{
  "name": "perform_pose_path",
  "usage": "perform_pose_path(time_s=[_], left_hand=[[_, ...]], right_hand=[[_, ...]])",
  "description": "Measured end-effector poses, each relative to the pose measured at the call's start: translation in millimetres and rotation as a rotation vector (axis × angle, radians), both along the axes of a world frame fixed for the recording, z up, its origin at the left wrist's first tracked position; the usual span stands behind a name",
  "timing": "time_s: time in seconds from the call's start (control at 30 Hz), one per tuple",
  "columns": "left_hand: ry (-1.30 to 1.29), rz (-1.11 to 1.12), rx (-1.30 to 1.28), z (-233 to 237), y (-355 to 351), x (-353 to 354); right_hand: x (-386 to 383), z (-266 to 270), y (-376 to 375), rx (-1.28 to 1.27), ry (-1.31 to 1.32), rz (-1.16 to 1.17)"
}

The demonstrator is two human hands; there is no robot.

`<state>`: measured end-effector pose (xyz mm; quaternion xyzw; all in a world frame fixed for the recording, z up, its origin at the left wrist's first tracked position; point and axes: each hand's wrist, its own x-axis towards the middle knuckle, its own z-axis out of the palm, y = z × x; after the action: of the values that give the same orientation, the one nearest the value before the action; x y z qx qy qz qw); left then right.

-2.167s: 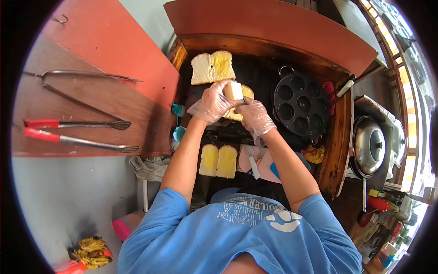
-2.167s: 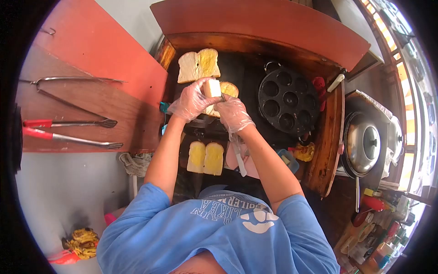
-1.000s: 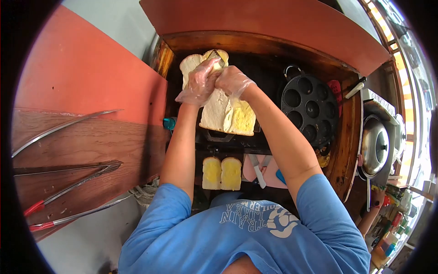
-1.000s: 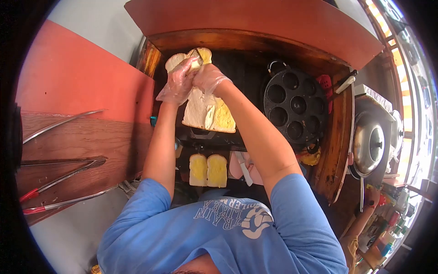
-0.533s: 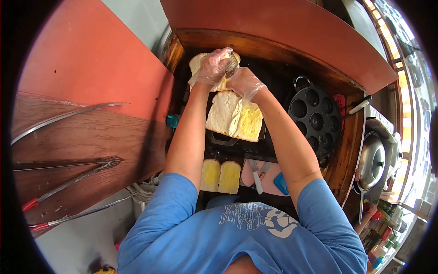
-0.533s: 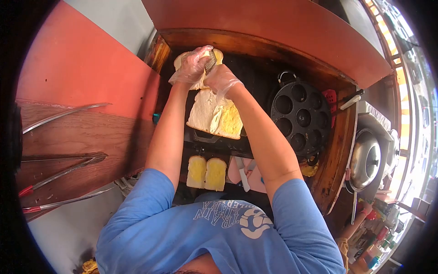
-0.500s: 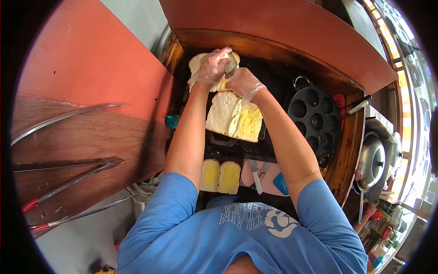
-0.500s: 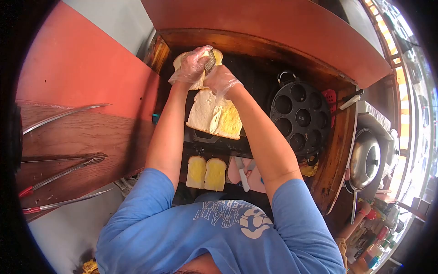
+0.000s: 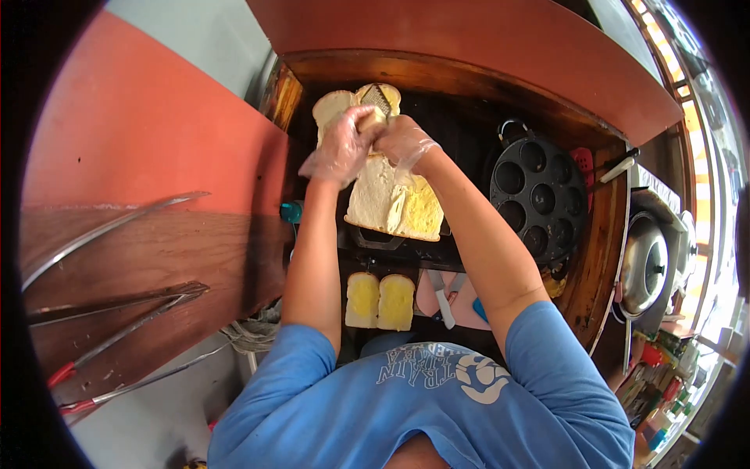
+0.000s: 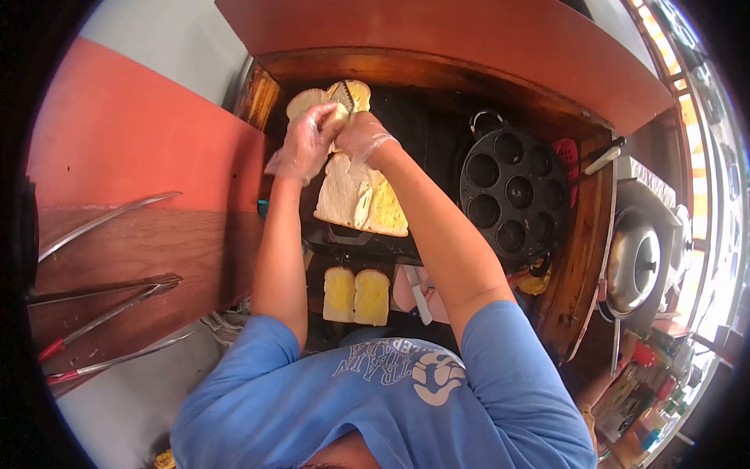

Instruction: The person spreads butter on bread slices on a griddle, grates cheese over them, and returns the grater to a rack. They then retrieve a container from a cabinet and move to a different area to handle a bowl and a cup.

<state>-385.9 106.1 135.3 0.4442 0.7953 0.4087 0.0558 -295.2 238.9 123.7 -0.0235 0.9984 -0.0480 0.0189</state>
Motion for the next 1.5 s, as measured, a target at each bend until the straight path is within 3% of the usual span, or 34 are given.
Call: perform_pose_path(time_s=[0.07,0.13,0.23,0.3,0.4,0.53,0.63,0.67,0.73,0.8,0.83,0.9,0.93,1.0,1.07,1.1,1.13,1.2,1.27,1.33,1.4,1.47,1.5], left_hand=[[-0.067,0.007,0.055,-9,-2,3],[0.101,0.086,0.146,-11,-1,2],[0.069,0.157,0.137,-5,2,1],[-0.06,0.22,0.233,-13,4,-5],[-0.11,0.218,0.064,0,4,-5],[-0.248,0.259,-0.02,9,11,-5],[-0.369,0.207,-0.16,28,8,2],[-0.369,0.201,-0.162,19,9,0],[-0.096,0.18,0.074,-7,10,-5],[-0.151,0.222,0.006,-2,6,-4],[-0.202,0.167,-0.027,2,1,-3],[-0.256,0.101,-0.063,8,3,-1],[-0.268,0.157,-0.054,8,7,-1],[-0.28,0.217,-0.046,-2,15,-6],[-0.269,0.463,0.188,-23,29,-19],[-0.185,0.589,0.114,-28,32,-20],[-0.185,0.587,0.113,-21,30,-20],[-0.19,0.456,-0.167,-7,21,-16],[-0.188,0.432,-0.119,-7,24,-11],[-0.231,0.615,0.06,-7,29,-10],[-0.314,0.619,0.122,-15,30,-17],[-0.017,0.538,-0.028,-35,31,-35],[-0.013,0.546,-0.093,-37,28,-32]], right_hand=[[-4,1,-2,-0.044,0.036,0.127],[-2,5,-3,-0.056,0.079,0.123],[-4,15,-9,0.006,0.027,0.076],[-6,26,-12,-0.709,-0.111,-0.532],[-17,-14,-3,-0.618,-0.024,-0.438],[-12,-10,-9,-0.629,-0.002,-0.427],[-5,5,-13,-0.777,-0.029,-0.559],[-3,11,-15,-0.809,-0.033,-0.577],[-5,8,-17,-0.845,-0.038,-0.598],[-14,-12,-16,-0.34,-0.015,-0.191],[-15,-8,-20,-0.34,-0.014,-0.194],[-12,-1,-27,-0.779,0.033,-0.557],[-10,2,-27,-0.782,0.034,-0.564],[-8,10,-28,-0.533,-0.016,-0.278],[-8,18,-32,-0.521,-0.061,-0.287],[-7,19,-33,-0.661,-0.045,-0.428],[-6,20,-33,-0.8,-0.027,-0.573],[-7,13,-33,-0.789,-0.034,-0.584],[-8,14,-34,-0.78,-0.04,-0.596],[-6,17,-39,-0.738,-0.001,-0.405],[1,37,-41,-0.733,-0.022,-0.401],[2,39,-37,-0.807,-0.03,-0.377],[2,40,-36,-0.809,-0.026,-0.378]])
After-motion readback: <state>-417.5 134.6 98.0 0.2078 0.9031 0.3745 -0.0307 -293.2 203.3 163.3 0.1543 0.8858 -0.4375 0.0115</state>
